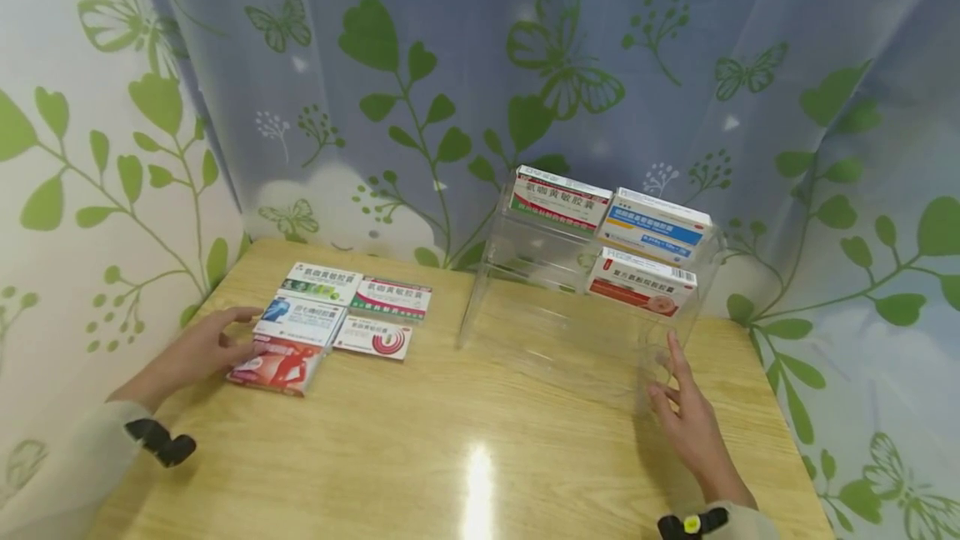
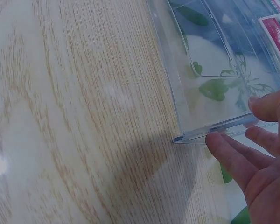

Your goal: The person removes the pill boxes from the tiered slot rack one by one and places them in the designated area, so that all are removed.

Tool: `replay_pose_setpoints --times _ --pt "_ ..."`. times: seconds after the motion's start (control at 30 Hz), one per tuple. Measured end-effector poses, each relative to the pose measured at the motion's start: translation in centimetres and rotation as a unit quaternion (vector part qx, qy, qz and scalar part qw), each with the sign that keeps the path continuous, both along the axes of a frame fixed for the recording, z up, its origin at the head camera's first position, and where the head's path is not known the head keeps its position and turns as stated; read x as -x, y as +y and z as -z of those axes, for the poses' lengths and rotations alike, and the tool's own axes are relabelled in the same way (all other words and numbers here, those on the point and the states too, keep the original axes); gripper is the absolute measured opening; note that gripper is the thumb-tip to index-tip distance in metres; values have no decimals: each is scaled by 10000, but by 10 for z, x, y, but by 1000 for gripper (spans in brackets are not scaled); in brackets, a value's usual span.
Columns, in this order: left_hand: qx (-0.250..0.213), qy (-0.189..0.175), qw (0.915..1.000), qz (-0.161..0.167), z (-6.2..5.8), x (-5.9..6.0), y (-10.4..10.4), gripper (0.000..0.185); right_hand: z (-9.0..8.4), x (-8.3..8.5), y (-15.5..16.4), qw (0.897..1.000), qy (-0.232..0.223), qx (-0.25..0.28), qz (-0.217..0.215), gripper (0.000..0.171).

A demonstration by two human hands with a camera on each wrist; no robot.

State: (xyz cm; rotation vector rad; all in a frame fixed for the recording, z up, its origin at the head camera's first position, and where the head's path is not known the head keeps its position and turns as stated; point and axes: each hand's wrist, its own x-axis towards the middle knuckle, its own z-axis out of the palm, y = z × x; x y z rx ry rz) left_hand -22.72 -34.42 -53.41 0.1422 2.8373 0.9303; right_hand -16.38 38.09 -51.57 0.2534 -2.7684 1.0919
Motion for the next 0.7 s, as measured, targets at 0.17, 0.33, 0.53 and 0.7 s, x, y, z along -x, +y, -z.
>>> replay_pose_setpoints --times 0.17,0.33,0.53,0.7 --pt "-54 480 9988 9 -12 9 13 64 2 0 0 10000 20 46 -17 92" --pt "-320 1212 9913 394 -36 25 45 46 1 0 0 10000 6 63 -22 92" --pt "-591 1912 9764 809 -65 44 102 34 0 -1 -1 10000 20 33 -10 91" --pt "-875 2192 9639 1231 -96 57 160 32 1 0 0 10000 0 65 0 91"
